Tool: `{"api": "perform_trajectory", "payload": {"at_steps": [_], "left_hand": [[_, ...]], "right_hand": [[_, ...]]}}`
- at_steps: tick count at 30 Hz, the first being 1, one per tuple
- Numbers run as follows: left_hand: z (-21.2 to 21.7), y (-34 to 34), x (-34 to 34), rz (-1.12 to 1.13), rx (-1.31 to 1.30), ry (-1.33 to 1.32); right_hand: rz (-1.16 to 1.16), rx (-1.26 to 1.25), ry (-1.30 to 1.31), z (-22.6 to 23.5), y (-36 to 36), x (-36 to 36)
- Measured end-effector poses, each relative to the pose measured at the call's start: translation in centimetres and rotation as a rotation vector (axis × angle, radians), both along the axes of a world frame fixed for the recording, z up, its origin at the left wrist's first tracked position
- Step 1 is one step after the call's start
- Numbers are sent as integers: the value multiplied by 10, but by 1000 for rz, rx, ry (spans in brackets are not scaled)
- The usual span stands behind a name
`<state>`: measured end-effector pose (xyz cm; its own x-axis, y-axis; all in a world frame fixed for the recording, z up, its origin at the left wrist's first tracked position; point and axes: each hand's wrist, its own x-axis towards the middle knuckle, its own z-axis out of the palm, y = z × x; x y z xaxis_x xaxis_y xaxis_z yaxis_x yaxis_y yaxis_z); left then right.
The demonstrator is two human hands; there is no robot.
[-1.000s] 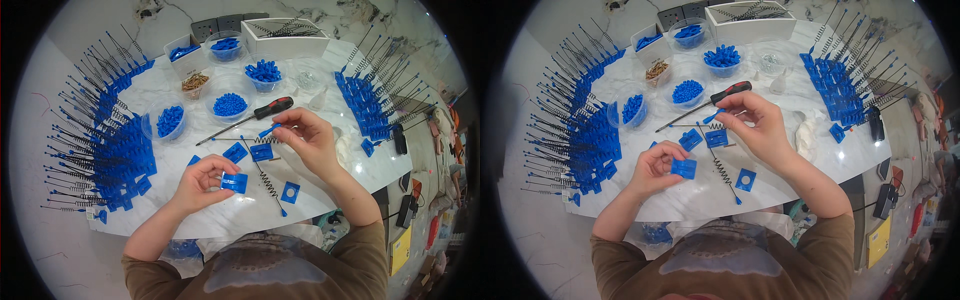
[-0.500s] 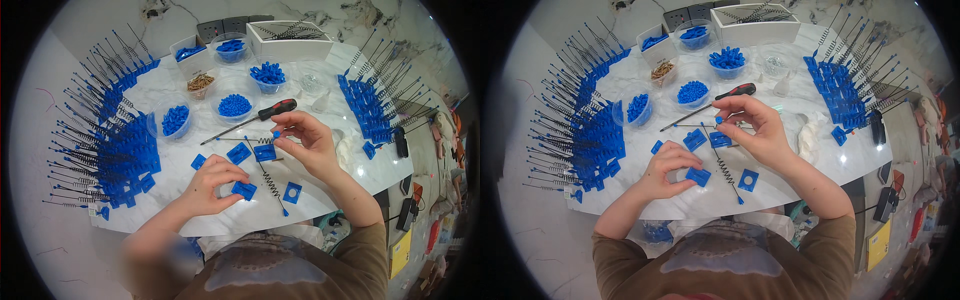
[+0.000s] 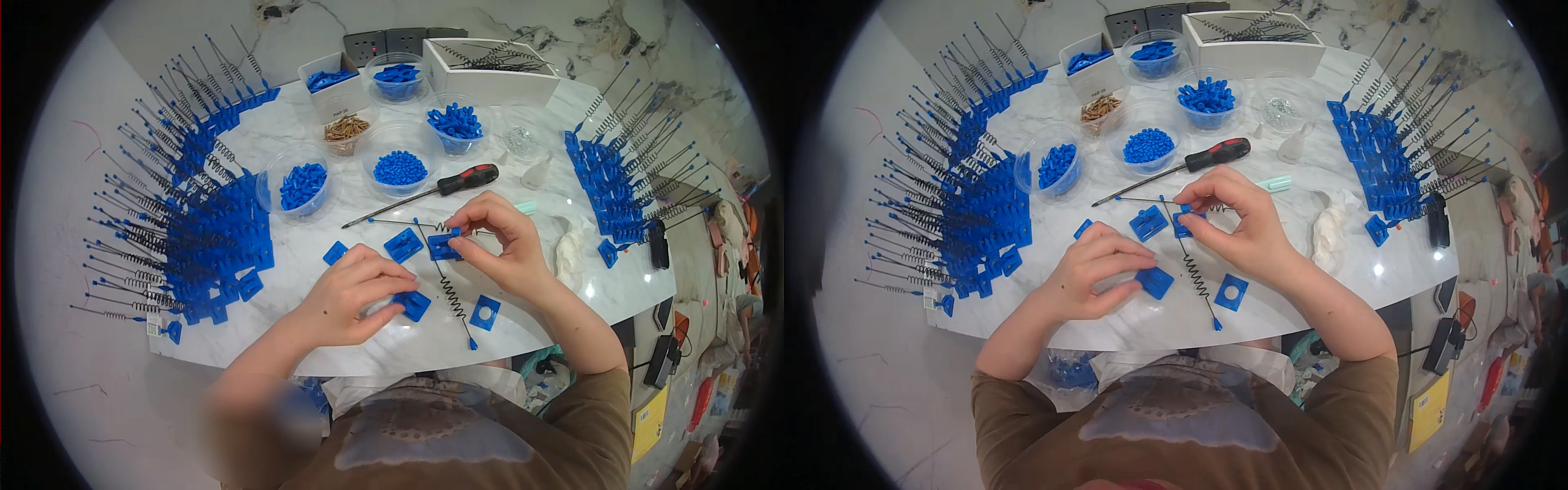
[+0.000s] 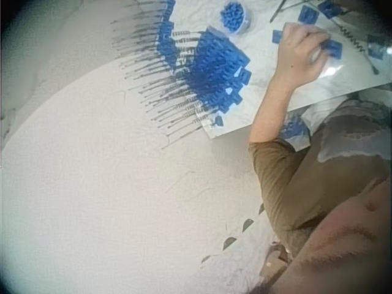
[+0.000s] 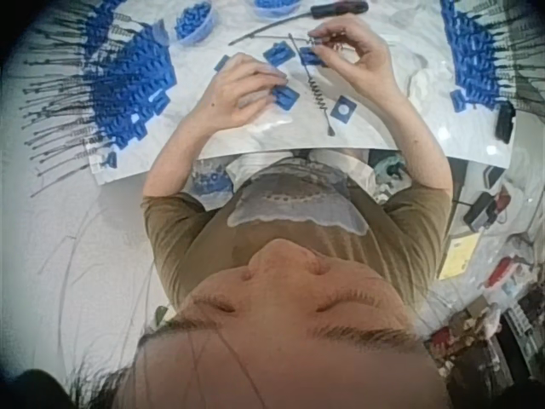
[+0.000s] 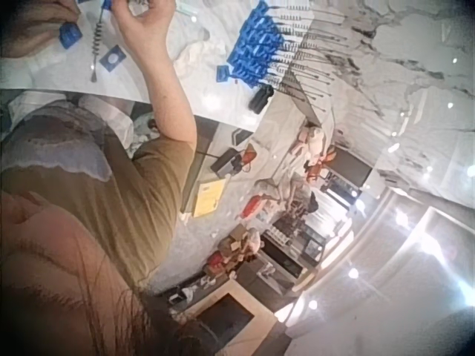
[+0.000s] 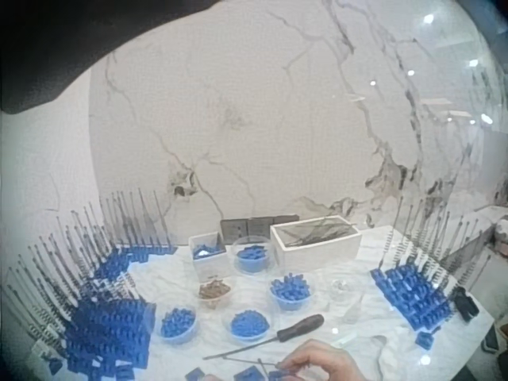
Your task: The person assembles small blue plastic housings with metal springs and wiring assemblies using a screwdriver.
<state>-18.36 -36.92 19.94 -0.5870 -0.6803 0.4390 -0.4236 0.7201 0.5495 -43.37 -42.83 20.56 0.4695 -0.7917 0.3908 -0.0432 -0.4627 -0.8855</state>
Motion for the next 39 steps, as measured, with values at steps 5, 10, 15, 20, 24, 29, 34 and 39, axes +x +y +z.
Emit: {"api": "perform_trajectory", "payload": {"at_steps": [5,10,15,20,24,29,34,39], "left_hand": [[78,49,0,-260,-116,-100],[114,105,-20,32,-726,141],[116,110,-37,356,-883,327],[112,159,-6,504,-831,265],[51,157,76,1045,-1113,256],[-31,156,187,1617,-528,464],[-62,150,239,1819,-283,196],[-67,151,243,1803,-217,294]], "right_hand": [[-62,-83,54,3,1,1],[-111,-64,82,3,6,0],[-89,-36,71,2,6,6],[-129,-24,22,1,2,5],[-209,-64,18,0,-1,-1],[-236,-36,28,4,4,3],[-238,-69,22,0,1,-1],[-251,-56,-22,1,0,0]]}}
